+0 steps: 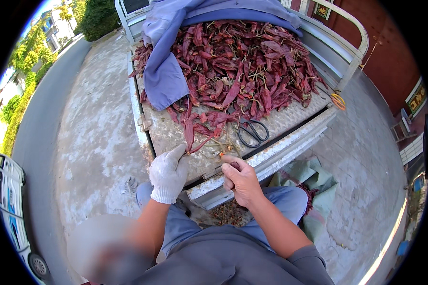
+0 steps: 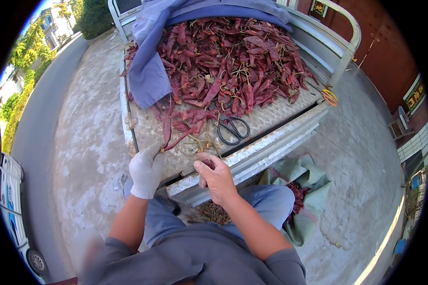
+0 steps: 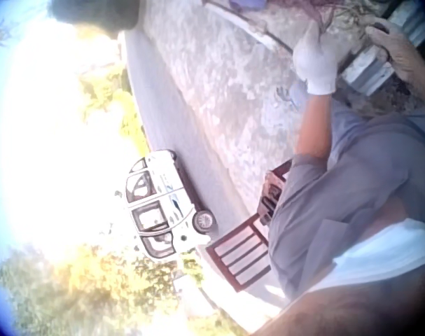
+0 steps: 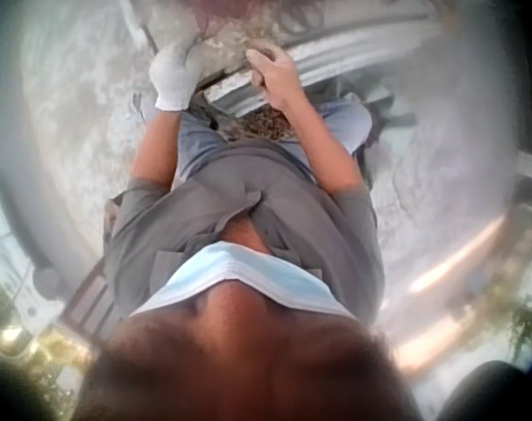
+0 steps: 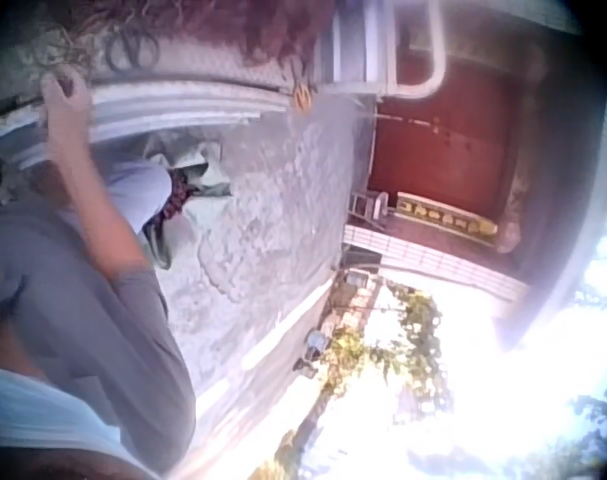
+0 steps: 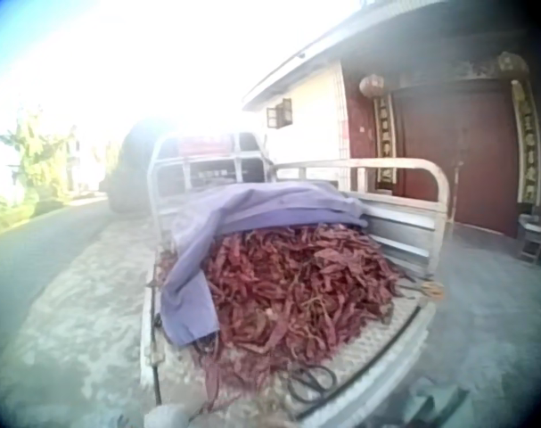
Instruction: The person sits at the tailgate of a truck and removes stems from dried red chilies one by one. They use scissors to cut the stems and place the trimmed chilies into a sack on the ground.
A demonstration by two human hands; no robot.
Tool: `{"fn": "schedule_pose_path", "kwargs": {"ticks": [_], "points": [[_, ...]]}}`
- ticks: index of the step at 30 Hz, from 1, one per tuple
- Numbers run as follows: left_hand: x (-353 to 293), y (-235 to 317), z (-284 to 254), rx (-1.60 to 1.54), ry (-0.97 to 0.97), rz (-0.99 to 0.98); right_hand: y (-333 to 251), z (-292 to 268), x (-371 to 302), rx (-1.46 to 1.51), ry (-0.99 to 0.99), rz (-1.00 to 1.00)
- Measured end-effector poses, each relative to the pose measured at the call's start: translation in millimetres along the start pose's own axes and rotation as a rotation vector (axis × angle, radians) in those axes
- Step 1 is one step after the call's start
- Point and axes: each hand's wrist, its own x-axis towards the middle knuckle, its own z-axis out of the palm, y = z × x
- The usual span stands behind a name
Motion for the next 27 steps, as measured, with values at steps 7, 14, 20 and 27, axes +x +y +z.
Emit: {"fn": "schedule_pose_path", "kwargs": {"ticks": [7,14,20,27], "points": [[-3.2,19.5,-8.7,0.042,-0.230,0.394,-10.1,12.6,49.7,0.103,0.062,0.078],[7.2,4.8,-7.9,0.082,-0.333,0.147,-25.3,-5.1,38.1,-0.201,0.072,-0.157],[12.5,4.6,-20.4,0.102,-0.153,0.145,-39.2,-9.4,14.2,-0.536,0.040,-0.188],[20.4,50.3,-37.8,-0.510,0.089,-0.033,-35.5,-8.0,3.0,-0.661,0.026,-0.210]]}}
